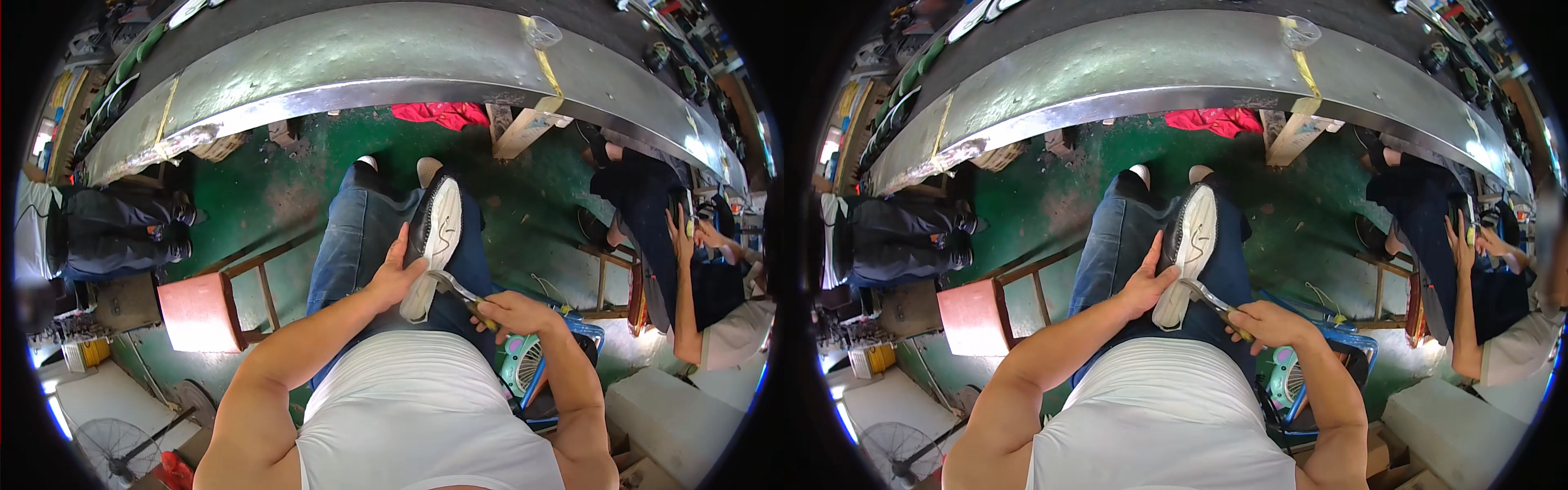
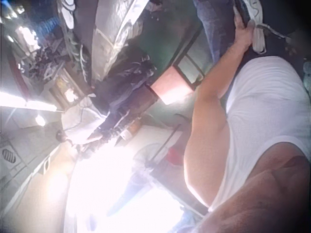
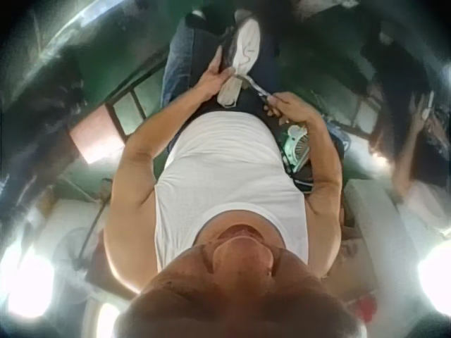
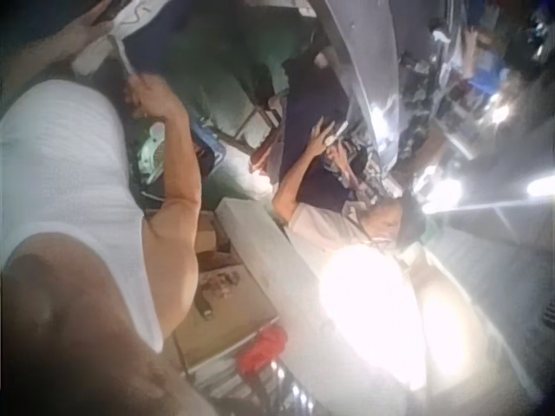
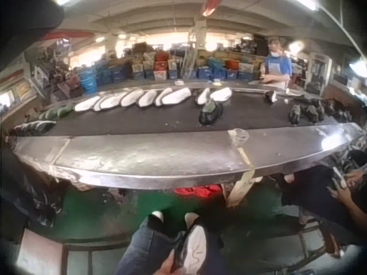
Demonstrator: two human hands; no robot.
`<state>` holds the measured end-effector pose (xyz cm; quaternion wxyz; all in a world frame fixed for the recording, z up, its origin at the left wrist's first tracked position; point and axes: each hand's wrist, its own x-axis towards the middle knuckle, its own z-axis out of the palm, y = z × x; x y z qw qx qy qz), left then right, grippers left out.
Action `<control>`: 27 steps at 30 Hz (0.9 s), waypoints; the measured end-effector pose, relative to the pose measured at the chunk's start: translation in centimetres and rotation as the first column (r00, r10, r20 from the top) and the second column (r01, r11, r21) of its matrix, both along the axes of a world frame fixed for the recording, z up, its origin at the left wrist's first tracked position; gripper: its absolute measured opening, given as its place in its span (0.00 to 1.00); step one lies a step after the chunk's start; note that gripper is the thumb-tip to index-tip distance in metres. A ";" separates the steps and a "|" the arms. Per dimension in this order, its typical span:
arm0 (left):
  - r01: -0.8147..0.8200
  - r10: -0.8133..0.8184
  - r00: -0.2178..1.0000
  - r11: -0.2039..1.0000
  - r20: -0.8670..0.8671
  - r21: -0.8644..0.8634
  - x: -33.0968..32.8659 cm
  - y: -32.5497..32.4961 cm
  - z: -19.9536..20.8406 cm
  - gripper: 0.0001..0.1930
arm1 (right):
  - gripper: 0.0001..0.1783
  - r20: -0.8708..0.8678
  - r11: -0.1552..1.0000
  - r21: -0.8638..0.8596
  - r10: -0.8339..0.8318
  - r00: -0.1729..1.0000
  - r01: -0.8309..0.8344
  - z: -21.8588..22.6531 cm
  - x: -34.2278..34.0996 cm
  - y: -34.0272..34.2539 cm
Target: The person assembles shoe uppers and shoe soles by hand on a factory production line, using pliers and a scraper to apply adhesive and join the parts.
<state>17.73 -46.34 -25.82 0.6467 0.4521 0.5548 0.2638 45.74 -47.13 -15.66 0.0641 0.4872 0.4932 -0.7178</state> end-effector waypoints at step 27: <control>0.265 -0.264 0.963 0.964 0.054 -0.011 -2.6 -0.6 3.2 0.54 | 0.20 0.086 0.814 0.568 -0.201 0.976 0.117 -3.3 -3.1 -2.4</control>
